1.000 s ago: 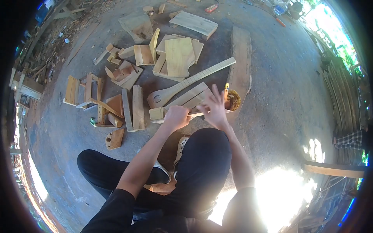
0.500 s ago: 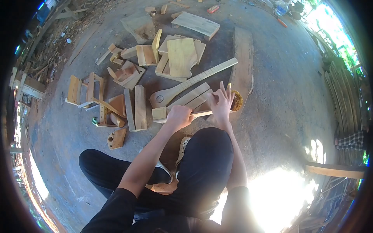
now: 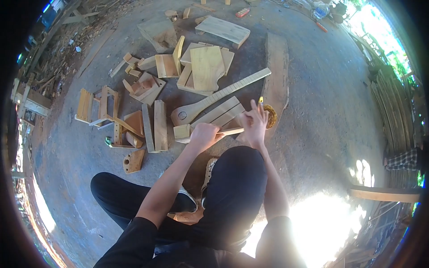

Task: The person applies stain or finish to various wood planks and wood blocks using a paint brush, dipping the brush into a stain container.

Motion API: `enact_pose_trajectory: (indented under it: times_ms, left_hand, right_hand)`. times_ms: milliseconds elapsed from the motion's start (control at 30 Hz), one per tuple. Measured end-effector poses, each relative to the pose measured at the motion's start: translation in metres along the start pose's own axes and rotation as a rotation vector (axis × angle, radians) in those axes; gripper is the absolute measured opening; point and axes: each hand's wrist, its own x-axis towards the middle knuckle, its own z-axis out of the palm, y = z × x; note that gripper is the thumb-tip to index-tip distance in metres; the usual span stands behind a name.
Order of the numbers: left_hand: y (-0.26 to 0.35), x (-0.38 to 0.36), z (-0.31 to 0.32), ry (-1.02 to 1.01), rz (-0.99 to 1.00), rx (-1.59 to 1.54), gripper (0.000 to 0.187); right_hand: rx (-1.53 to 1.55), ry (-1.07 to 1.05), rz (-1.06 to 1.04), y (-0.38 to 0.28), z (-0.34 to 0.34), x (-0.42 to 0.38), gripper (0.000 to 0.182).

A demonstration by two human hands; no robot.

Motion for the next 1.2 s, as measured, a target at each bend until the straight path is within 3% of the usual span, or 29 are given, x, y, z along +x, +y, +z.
enact_pose_trajectory:
  times_ms: [33, 100, 167, 267, 333, 467, 533, 667, 733, 800, 867, 933, 967, 1000, 1067, 1100, 1133, 1200]
  left_hand:
    - [0.000, 0.000, -0.004, 0.011, 0.007, -0.005, 0.038]
    - [0.002, 0.000, -0.009, 0.006, -0.004, -0.031, 0.042]
    - [0.002, -0.001, -0.007, -0.009, -0.012, -0.063, 0.046]
    - [0.000, 0.001, 0.000, 0.014, 0.011, -0.079, 0.046]
    - [-0.001, 0.000, 0.000, 0.037, 0.010, -0.129, 0.045]
    - [0.003, -0.003, -0.001, -0.008, 0.025, -0.103, 0.043]
    - [0.003, -0.008, 0.002, 0.023, 0.032, -0.091, 0.043]
    - [-0.003, -0.014, -0.006, 0.154, 0.012, -0.043, 0.039]
    - [-0.006, -0.017, -0.019, 0.153, -0.028, -0.080, 0.039]
    - [-0.010, -0.018, -0.038, 0.254, -0.196, -0.247, 0.044]
    - [-0.042, -0.011, -0.019, 0.322, -0.236, -0.240, 0.049]
    - [-0.050, -0.007, -0.026, 0.345, -0.427, -0.908, 0.049]
    - [-0.058, -0.007, -0.030, 0.247, -0.588, -1.046, 0.046]
    - [-0.062, -0.004, -0.023, 0.249, -0.592, -1.046, 0.046]
    - [-0.075, 0.005, 0.005, 0.365, -0.846, -1.393, 0.046]
    - [-0.090, 0.010, 0.020, 0.321, -0.976, -1.363, 0.063]
    - [-0.091, 0.012, 0.027, 0.320, -0.977, -1.367, 0.063]
    - [-0.094, 0.014, 0.043, 0.361, -0.934, -1.587, 0.084]
  right_hand:
    - [0.370, 0.192, 0.346, -0.006, 0.005, -0.004, 0.017]
    - [0.238, 0.416, 0.372, 0.003, 0.007, -0.026, 0.017]
    - [0.138, 0.414, 0.460, 0.009, 0.008, -0.066, 0.019]
    - [0.053, 0.235, 0.590, 0.037, 0.008, -0.144, 0.025]
    - [0.326, 0.184, 0.979, 0.026, 0.004, -0.178, 0.024]
    - [0.296, 0.015, 1.060, 0.039, -0.009, -0.233, 0.026]
    - [-0.232, -0.135, 0.931, 0.034, -0.011, -0.247, 0.034]
    - [-0.124, -0.135, 0.952, 0.048, -0.001, -0.263, 0.042]
    - [-0.104, -0.085, 0.809, 0.044, 0.001, -0.261, 0.047]
    - [-0.012, -0.097, 0.836, 0.041, 0.004, -0.251, 0.048]
    - [0.162, -0.128, 0.867, 0.031, 0.010, -0.228, 0.050]
    - [0.334, -0.162, 0.897, 0.018, 0.019, -0.205, 0.051]
    - [0.419, -0.179, 0.911, 0.011, 0.022, -0.193, 0.052]
    - [0.503, -0.195, 0.922, 0.006, 0.027, -0.180, 0.052]
    - [0.668, -0.227, 0.942, 0.000, 0.035, -0.156, 0.054]
    - [0.750, -0.241, 0.952, -0.001, 0.039, -0.146, 0.055]
    - [0.830, -0.254, 0.962, 0.002, 0.047, -0.136, 0.055]
    - [0.652, -0.292, 0.888, 0.013, 0.063, -0.125, 0.059]
